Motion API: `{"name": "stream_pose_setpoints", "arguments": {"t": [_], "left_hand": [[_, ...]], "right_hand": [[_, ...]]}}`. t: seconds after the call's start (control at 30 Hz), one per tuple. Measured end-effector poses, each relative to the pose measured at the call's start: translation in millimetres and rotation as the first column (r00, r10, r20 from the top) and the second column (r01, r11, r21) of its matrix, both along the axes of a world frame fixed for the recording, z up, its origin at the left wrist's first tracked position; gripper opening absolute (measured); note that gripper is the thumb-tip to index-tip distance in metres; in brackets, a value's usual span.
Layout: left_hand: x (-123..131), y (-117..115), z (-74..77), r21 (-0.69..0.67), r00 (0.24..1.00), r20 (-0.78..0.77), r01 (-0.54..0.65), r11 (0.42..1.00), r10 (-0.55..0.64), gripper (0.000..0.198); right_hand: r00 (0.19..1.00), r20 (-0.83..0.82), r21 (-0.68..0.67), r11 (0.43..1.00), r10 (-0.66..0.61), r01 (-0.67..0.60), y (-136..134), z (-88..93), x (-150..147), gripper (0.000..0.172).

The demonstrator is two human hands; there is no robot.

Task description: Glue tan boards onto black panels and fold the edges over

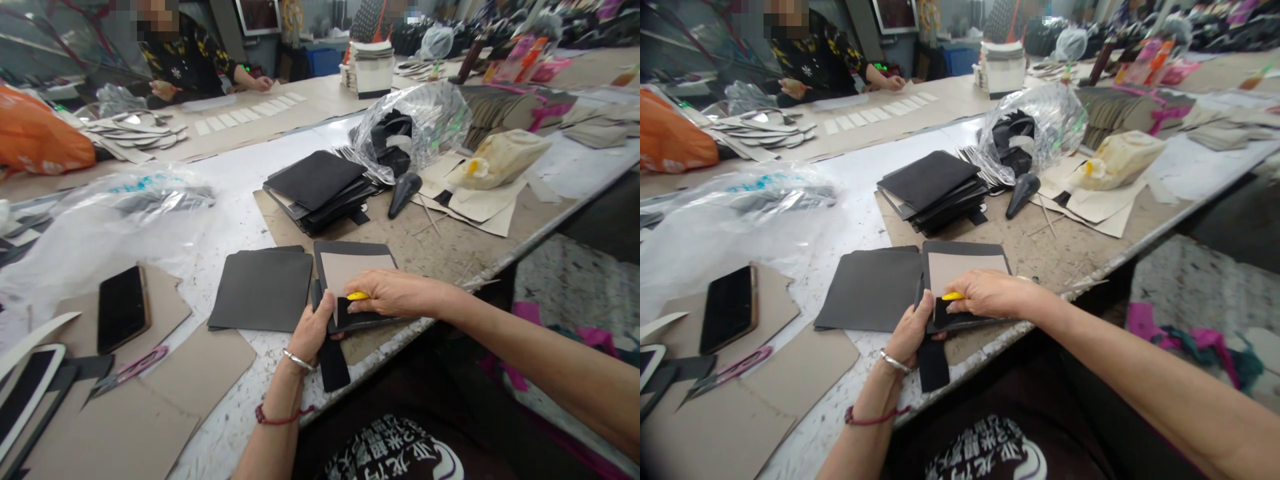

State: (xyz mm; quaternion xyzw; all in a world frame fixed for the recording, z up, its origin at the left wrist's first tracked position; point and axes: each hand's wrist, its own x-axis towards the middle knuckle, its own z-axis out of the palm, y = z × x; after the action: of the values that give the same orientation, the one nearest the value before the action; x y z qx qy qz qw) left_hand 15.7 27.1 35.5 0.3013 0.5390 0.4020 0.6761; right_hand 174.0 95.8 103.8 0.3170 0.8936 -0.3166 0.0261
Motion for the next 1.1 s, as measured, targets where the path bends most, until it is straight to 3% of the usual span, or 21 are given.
{"name": "stream_pose_setpoints", "arguments": {"t": [0.57,0.93,1.1], "left_hand": [[-0.9,0.6,0.1,0.013,0.999,-0.02,0.034,0.999,-0.033,0.058],[-0.3,1.3,1.4,0.009,0.998,-0.029,0.05,0.999,-0.05,0.059],[-1.0,0.4,1.4,0.002,0.998,-0.048,0.049,0.999,-0.049,0.059]], "right_hand": [[0.999,0.044,-0.008,1.0,0.0,0.0,-2.0,-1.0,-2.3,0.024],[0.998,0.054,-0.234,0.972,0.027,-0.013,6.3,4.2,-5.3,0.021],[0.999,0.05,-0.174,0.985,0.006,0.002,5.0,4.3,-5.8,0.023]]}}
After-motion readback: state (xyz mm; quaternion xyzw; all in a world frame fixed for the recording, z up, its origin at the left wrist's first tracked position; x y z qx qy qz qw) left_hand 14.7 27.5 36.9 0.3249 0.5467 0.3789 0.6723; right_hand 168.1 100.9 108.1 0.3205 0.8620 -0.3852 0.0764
